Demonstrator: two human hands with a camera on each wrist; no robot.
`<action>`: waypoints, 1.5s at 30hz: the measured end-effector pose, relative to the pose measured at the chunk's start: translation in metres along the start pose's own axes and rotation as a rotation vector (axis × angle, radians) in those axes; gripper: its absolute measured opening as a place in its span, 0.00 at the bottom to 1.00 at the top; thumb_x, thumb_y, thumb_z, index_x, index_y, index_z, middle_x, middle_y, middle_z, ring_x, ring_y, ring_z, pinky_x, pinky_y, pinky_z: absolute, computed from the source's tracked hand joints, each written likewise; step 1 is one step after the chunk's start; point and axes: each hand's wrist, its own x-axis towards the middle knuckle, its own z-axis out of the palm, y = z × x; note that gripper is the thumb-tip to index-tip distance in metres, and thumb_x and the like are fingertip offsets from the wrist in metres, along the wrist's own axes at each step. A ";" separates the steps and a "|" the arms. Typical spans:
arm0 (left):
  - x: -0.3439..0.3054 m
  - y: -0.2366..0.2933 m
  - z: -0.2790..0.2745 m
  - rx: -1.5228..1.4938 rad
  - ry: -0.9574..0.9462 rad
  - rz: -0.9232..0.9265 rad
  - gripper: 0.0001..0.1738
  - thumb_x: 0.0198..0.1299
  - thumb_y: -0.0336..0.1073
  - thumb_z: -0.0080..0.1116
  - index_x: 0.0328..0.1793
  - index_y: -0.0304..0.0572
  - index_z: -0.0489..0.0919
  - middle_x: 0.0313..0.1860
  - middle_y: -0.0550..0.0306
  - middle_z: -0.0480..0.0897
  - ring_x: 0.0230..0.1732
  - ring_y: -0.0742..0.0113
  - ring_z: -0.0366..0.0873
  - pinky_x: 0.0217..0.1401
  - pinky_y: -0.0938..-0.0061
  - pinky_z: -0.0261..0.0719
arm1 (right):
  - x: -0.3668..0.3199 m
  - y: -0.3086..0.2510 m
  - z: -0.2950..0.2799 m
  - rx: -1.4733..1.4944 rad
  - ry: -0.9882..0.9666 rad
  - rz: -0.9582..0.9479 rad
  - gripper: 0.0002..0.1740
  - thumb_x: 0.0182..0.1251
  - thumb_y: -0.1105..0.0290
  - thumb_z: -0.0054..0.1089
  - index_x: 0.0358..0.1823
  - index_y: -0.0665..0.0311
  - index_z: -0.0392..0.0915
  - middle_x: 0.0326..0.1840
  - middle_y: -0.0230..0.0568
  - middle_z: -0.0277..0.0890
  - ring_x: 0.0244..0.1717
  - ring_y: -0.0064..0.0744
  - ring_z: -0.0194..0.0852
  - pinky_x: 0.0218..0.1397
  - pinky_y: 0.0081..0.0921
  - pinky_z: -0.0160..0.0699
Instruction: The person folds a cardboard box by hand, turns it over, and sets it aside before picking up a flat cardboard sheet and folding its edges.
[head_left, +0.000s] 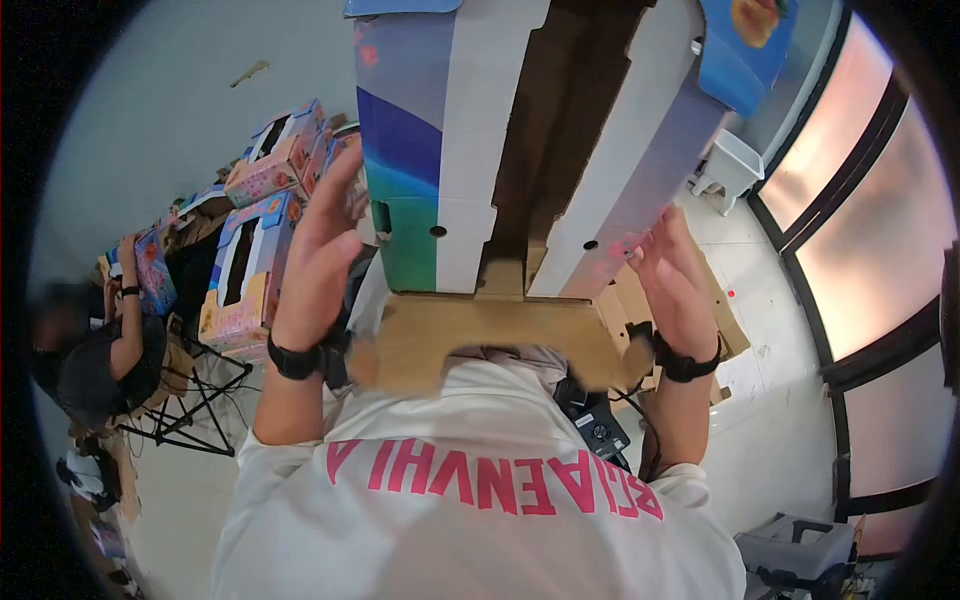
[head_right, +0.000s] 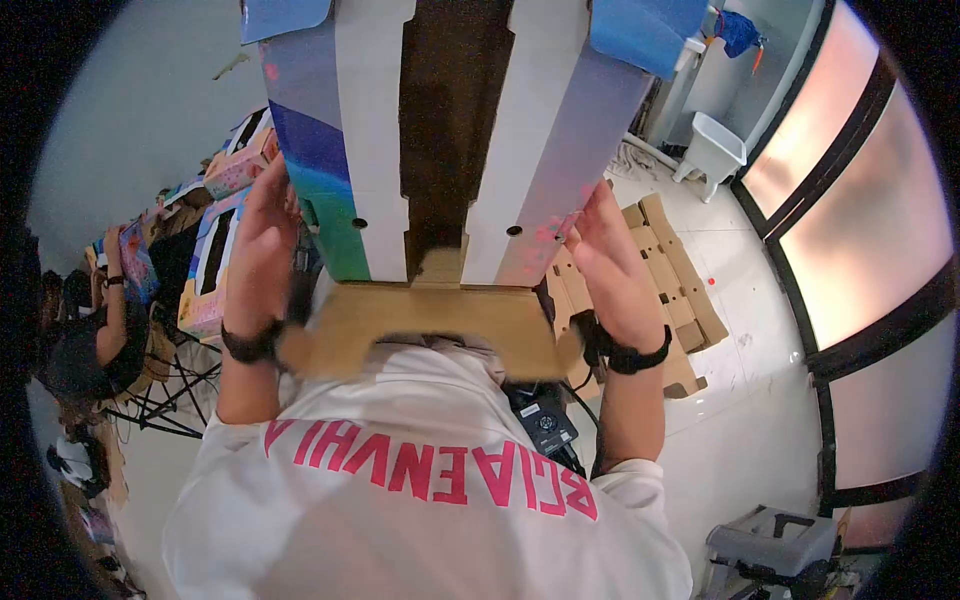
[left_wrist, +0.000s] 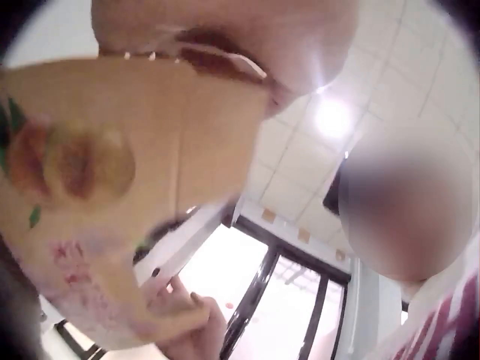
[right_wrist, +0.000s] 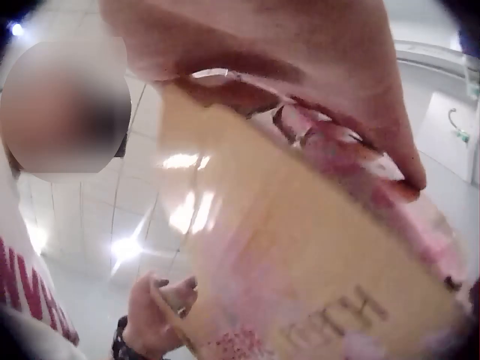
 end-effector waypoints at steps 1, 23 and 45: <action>0.004 0.002 0.003 0.148 0.010 0.019 0.60 0.53 0.43 0.73 0.85 0.34 0.48 0.82 0.42 0.58 0.84 0.51 0.53 0.84 0.58 0.47 | 0.000 0.003 -0.005 0.001 0.026 0.023 0.55 0.64 0.65 0.65 0.84 0.71 0.38 0.80 0.43 0.54 0.79 0.37 0.52 0.80 0.35 0.50; 0.017 0.096 0.060 1.673 0.150 1.022 0.24 0.53 0.37 0.71 0.57 0.75 0.86 0.67 0.59 0.78 0.67 0.55 0.71 0.70 0.60 0.61 | 0.012 -0.064 0.041 -1.856 0.612 -1.085 0.38 0.60 0.53 0.72 0.73 0.32 0.68 0.81 0.52 0.57 0.83 0.61 0.44 0.81 0.63 0.36; 0.029 0.044 0.048 0.435 0.392 0.283 0.24 0.70 0.35 0.60 0.69 0.34 0.72 0.63 0.51 0.77 0.63 0.62 0.74 0.68 0.67 0.70 | 0.044 -0.032 0.058 -0.147 0.465 -0.249 0.38 0.66 0.75 0.70 0.75 0.68 0.60 0.67 0.44 0.70 0.62 0.30 0.73 0.66 0.28 0.73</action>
